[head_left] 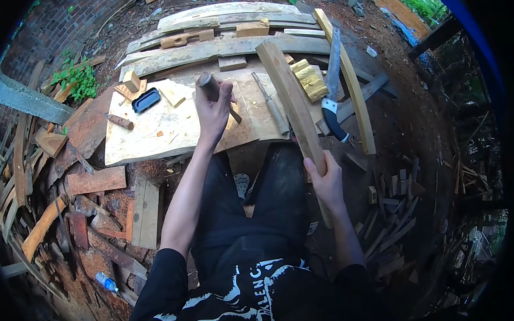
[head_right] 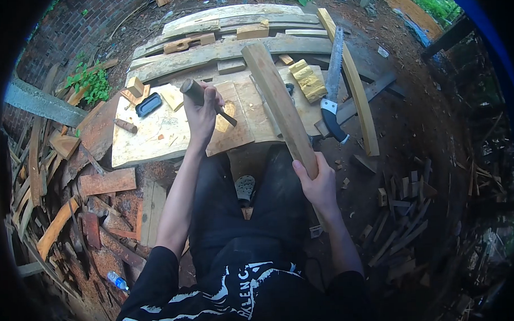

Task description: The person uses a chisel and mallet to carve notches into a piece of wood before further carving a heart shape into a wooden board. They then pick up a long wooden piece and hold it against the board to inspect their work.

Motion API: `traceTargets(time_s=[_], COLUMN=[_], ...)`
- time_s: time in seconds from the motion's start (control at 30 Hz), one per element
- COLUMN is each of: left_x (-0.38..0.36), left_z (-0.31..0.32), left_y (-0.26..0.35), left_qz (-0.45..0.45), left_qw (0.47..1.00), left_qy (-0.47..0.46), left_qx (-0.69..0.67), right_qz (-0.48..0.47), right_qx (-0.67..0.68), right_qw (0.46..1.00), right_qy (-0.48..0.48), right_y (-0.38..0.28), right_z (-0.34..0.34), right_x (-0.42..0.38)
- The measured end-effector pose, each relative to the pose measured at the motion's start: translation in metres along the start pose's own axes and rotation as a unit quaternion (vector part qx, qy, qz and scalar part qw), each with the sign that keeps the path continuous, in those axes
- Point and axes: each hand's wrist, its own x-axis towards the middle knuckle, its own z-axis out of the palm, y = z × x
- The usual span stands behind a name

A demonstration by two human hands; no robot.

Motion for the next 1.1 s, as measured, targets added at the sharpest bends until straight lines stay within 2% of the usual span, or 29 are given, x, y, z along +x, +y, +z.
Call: traceTargets(time_s=[0.17,0.37,0.6,0.87,1.1], left_x=[0.003,0.006,0.013,0.023,0.018], left_z=[-0.004,-0.006,-0.003,-0.005,-0.007], left_y=[0.002,0.000,-0.005,-0.005,-0.007], left_qz=[-0.009,-0.011,-0.021,-0.040,-0.052], left_qw=[0.995,0.994,0.991,0.985,0.983], left_qy=[-0.022,-0.058,-0.045,-0.096,-0.077], left_qx=[-0.093,-0.095,-0.120,-0.139,-0.157], right_qz=[0.007,0.019,0.007,0.000,-0.013], right_qx=[0.002,0.012,-0.005,0.001,-0.009], right_qw=[1.000,0.999,1.000,1.000,0.999], right_qy=[-0.009,-0.023,-0.026,-0.024,-0.030], right_y=[-0.005,-0.005,-0.003,-0.009,-0.016], right_z=[0.005,0.007,0.006,0.003,0.006], right_x=[0.000,0.000,-0.001,0.001,0.004])
